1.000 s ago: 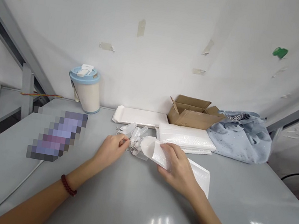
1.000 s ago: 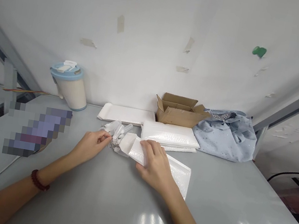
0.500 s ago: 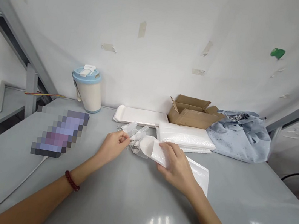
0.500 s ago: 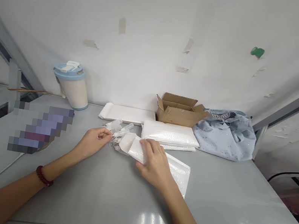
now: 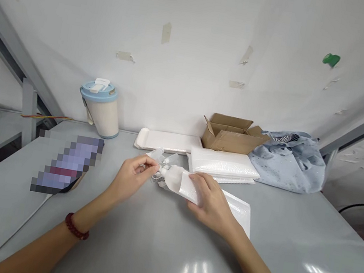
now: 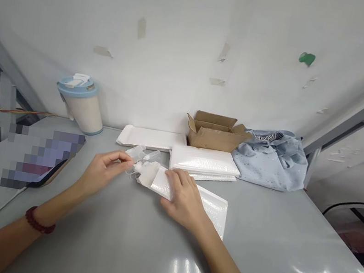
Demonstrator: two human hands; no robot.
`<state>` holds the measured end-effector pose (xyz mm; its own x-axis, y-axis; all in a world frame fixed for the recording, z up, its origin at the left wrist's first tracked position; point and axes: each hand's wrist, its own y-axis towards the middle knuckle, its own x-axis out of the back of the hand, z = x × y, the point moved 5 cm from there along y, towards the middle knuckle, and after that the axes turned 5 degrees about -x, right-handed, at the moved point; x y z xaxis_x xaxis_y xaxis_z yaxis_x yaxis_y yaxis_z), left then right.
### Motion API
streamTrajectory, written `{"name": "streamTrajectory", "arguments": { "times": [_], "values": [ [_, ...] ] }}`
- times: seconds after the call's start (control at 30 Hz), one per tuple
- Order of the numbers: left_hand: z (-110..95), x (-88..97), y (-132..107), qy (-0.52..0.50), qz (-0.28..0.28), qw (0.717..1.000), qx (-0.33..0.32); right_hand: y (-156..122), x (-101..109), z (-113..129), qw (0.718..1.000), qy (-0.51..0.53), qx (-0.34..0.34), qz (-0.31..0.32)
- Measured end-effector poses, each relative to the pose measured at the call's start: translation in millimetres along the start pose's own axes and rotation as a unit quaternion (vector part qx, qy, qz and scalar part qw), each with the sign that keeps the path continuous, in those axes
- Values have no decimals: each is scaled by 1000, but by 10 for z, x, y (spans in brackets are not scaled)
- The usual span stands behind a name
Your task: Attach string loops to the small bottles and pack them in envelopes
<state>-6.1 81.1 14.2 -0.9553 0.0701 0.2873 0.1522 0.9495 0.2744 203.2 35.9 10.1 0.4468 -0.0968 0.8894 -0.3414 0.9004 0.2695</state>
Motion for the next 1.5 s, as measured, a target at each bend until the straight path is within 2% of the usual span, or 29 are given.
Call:
{"name": "streamTrajectory", "arguments": {
  "times": [0.1,0.23,0.43,0.5,0.6,0.67,0.73,0.77,0.9,0.97,1.03,1.33,1.43,1.5],
  "values": [
    [33,-129,-40,0,32,999,-25,-17,-11,49,1000,22,17,-2],
    [58,-252,-112,0,41,998,-52,-31,-56,84,999,43,24,7],
    [-13,-363,-221,-29,88,996,-15,-29,-88,97,998,54,22,16],
    [-7,-296,-195,-10,65,998,4,-30,-70,88,998,56,15,12],
    [78,-103,-97,84,-22,996,-2,-30,-24,63,999,53,2,1],
    [110,-23,-21,208,-50,973,-81,-27,10,44,999,48,-4,-10],
    [116,-41,32,340,-36,920,-194,-21,43,26,999,43,-10,-23],
    [136,-57,54,370,-28,902,-222,-17,58,18,999,42,-12,-30],
    [149,-157,122,443,12,857,-264,-2,97,10,998,44,-16,-45],
    [118,-218,132,489,31,825,-282,2,98,14,998,43,-18,-42],
    [98,-255,137,514,42,806,-291,2,90,19,998,42,-20,-33],
    [107,-270,145,529,38,792,-302,3,58,-5,999,36,-18,-33],
    [62,-203,127,519,21,800,-302,12,54,-39,998,36,-23,-36],
    [12,-108,106,488,1,821,-295,19,53,-55,998,39,-27,-33]
  ]
}}
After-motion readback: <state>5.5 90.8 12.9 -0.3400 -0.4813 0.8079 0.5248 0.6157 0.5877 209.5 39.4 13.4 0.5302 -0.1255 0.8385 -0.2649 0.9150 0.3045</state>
